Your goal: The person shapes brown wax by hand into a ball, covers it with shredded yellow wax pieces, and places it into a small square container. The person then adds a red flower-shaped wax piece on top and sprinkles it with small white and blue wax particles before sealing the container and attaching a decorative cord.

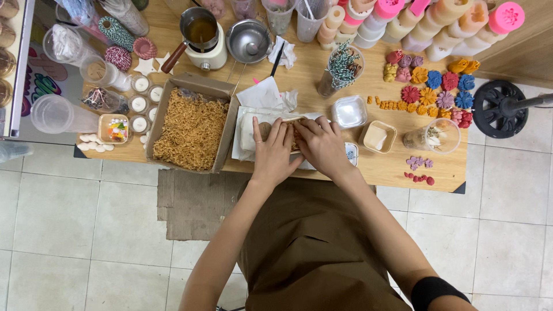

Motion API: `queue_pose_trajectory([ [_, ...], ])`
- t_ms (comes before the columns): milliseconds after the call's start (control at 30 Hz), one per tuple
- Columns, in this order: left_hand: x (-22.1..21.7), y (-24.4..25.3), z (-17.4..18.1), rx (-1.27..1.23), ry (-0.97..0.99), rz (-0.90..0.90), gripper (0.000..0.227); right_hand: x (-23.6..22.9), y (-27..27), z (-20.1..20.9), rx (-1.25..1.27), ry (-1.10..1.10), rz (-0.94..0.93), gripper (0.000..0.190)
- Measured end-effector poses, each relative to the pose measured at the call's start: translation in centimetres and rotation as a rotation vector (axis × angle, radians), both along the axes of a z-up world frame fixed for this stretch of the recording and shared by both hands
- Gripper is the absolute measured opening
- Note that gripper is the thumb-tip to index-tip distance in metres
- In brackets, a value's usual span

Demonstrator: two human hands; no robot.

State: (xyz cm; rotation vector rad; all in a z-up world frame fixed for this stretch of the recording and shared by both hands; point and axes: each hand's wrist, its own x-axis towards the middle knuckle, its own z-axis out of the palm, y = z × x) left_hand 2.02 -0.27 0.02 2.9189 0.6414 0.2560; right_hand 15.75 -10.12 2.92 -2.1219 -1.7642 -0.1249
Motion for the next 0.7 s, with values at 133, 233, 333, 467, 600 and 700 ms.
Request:
queue_pose_trajectory([
  [133, -1.3, -0.3, 0.6, -0.024, -0.154, -0.037, 0.075, 0.2, -1.0, 1.5, 0.021, 0.025, -0.004, 0.035],
  [233, -2.8, -0.3, 1.0, -0.016, -0.157, -0.062, 0.066, 0.5, -1.3, 1.5, 0.025, -0.005, 0.006, 0.026],
  [333, -3.6, -0.3, 0.8, -0.053, -0.158, -0.069, 0.057, 0.9, -1.5, 0.2, 0.042, -0.011, 0.004, 0.026],
  [467, -2.9, 0.0, 0.8, -0.064, -0.179, -0.057, 0.055, 0.7, -0.1, -1.7, -0.004, 0.007, -0.045, 0.025],
  [600, -2.5, -0.1, 1.6, -0.048, -0.134, -0.043, 0.057, 0.2, 0.3, -1.1, 0.022, 0.006, -0.091, 0.031],
  [700, -2.9, -0.5, 3.1, -0.063, -0.289, -0.031, 0.053, 0.1, -0.7, 1.4, 0.08, 0.175, -0.09, 0.029],
])
